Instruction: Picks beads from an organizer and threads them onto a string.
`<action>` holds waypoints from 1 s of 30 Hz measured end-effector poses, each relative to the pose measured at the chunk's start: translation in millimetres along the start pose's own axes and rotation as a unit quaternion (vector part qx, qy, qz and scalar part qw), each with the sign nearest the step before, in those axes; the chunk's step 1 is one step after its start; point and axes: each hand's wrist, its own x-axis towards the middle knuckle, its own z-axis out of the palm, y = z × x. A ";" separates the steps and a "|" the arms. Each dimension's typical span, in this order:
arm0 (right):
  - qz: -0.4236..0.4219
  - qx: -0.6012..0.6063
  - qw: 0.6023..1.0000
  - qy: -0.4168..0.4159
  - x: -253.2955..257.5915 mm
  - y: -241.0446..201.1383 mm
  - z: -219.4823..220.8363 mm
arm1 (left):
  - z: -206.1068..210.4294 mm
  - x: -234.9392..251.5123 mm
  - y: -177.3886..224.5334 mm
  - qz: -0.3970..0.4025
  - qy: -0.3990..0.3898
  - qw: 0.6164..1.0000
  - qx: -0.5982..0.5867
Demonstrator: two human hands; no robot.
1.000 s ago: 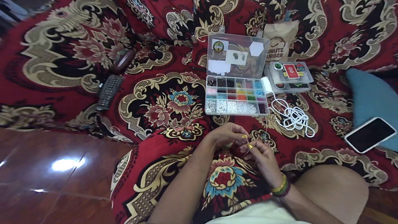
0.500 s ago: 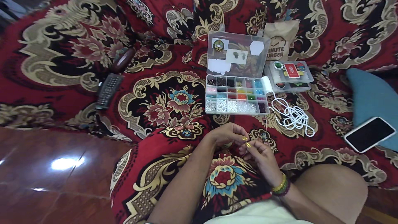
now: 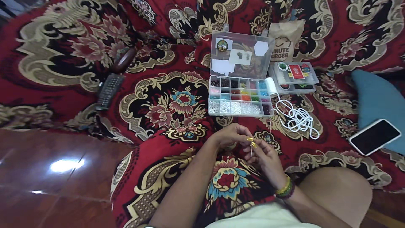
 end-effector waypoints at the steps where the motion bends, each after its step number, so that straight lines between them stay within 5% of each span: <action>1: 0.001 0.003 1.000 -0.001 0.0 0.0 0.0 | -0.2 0.2 -0.1 0.000 0.000 1.000 -0.001; 13: 0.000 -0.015 1.000 0.003 0.3 -0.8 0.4 | -2.2 -1.6 4.2 -0.008 0.011 0.999 0.031; 17: 0.001 -0.018 1.000 0.001 -1.2 -2.3 0.3 | -0.9 -4.1 12.2 0.011 0.114 0.993 0.019; 20: -0.001 -0.027 1.000 0.004 -1.3 -3.4 0.5 | 0.6 -1.8 16.6 0.038 0.287 0.957 0.024; 23: -0.003 -0.025 1.000 0.004 -1.4 -2.8 0.5 | -5.6 0.2 13.0 -0.025 0.419 0.885 0.200; 26: -0.001 -0.022 1.000 0.004 -0.5 -2.5 0.2 | -3.9 -1.8 15.9 -0.111 0.414 0.828 0.362; 30: -0.003 -0.017 1.000 0.002 -0.6 -1.1 -0.6 | -0.6 0.2 19.6 -0.187 0.388 0.807 0.405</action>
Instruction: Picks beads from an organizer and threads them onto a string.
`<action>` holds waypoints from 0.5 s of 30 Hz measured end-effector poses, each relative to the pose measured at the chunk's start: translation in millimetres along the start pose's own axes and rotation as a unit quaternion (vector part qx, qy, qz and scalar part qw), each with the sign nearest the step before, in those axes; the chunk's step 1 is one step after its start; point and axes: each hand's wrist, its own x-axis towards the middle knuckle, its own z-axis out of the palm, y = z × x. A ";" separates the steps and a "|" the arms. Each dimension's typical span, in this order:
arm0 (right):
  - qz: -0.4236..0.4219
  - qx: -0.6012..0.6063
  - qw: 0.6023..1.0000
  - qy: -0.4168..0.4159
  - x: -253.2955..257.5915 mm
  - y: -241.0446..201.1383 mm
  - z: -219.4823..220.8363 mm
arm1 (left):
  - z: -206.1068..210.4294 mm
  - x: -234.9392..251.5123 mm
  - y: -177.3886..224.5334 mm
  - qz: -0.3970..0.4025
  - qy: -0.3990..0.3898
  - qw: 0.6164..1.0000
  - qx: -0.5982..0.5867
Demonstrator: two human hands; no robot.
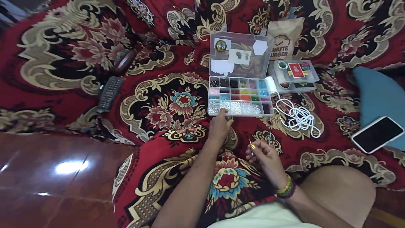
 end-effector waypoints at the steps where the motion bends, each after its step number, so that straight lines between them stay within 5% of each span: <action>1: 0.001 0.000 1.000 -0.001 0.1 0.3 -0.1 | 0.0 0.1 0.2 -0.004 -0.004 1.000 0.009; 15: -0.003 -0.018 1.000 0.011 1.4 0.8 -1.4 | 1.1 2.1 -0.8 -0.004 0.000 1.000 0.010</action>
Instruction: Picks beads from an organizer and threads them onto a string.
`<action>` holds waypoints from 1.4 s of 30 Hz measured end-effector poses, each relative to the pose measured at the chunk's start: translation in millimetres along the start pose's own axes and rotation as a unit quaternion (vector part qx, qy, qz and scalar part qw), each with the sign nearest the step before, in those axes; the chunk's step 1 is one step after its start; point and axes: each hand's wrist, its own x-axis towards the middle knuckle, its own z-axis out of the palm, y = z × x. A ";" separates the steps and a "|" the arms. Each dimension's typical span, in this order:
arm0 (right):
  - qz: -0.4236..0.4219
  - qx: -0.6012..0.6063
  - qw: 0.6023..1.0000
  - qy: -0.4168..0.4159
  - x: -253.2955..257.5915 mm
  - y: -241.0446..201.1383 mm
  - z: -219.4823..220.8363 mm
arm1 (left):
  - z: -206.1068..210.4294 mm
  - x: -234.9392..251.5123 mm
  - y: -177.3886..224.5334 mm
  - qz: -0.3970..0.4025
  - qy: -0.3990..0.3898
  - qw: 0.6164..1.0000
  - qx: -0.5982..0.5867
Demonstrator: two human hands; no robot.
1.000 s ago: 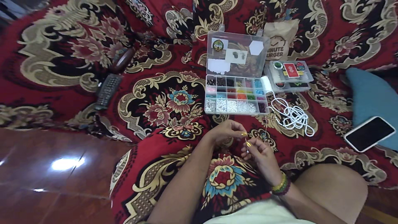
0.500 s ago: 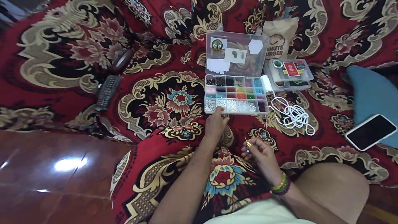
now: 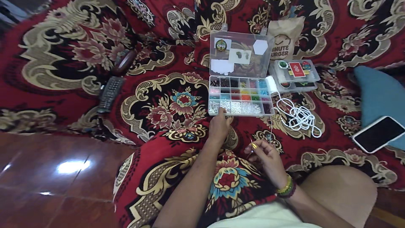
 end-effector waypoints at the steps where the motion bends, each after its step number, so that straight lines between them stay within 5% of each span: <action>1: 0.000 -0.005 1.000 0.003 0.4 0.0 -0.3 | -0.2 0.1 0.2 -0.002 -0.001 1.000 0.001; 8: -0.019 -0.013 1.000 0.015 0.9 2.9 -1.1 | 1.5 2.8 -2.7 0.005 -0.010 0.998 -0.065; 15: -0.012 0.013 1.000 0.012 0.5 2.3 -0.7 | 1.7 0.8 -2.6 0.050 0.033 0.952 -0.301; 19: -0.021 0.038 0.999 0.012 -0.1 3.6 -0.7 | 1.3 -0.1 -6.2 0.078 -0.142 0.869 -0.468; 25: -0.021 0.045 0.999 0.014 -0.7 4.1 0.1 | 6.9 -2.3 -8.2 0.091 -0.355 0.820 -0.439; 42: -0.019 0.022 1.000 -0.011 -2.4 2.5 1.1 | 8.0 -4.5 -9.2 0.102 -0.397 0.813 -0.414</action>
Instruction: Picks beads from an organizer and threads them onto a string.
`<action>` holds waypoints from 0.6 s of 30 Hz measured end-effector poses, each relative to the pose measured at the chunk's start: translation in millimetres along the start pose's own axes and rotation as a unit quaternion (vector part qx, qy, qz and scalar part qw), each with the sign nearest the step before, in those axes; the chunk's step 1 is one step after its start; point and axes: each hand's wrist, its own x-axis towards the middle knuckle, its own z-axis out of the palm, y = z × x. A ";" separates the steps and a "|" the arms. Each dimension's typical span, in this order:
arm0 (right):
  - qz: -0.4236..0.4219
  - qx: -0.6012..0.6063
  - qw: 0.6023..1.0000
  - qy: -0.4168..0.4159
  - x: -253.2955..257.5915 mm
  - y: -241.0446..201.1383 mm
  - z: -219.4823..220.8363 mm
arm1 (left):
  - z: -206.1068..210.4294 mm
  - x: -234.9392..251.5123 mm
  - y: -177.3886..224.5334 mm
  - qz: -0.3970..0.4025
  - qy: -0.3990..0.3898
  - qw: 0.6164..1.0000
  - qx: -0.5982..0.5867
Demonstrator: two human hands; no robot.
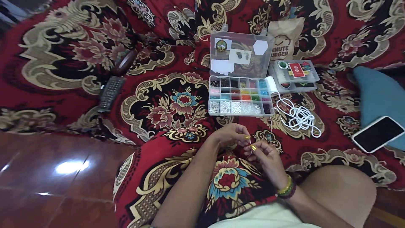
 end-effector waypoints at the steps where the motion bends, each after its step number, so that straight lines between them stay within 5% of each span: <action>1: 0.000 -0.001 1.000 -0.001 -0.1 -0.2 -0.1 | 0.1 0.0 -0.1 -0.003 0.000 1.000 0.002; 18: -0.002 0.006 1.000 -0.001 0.6 -0.3 -0.4 | 0.5 -1.2 2.5 -0.015 0.001 1.000 0.003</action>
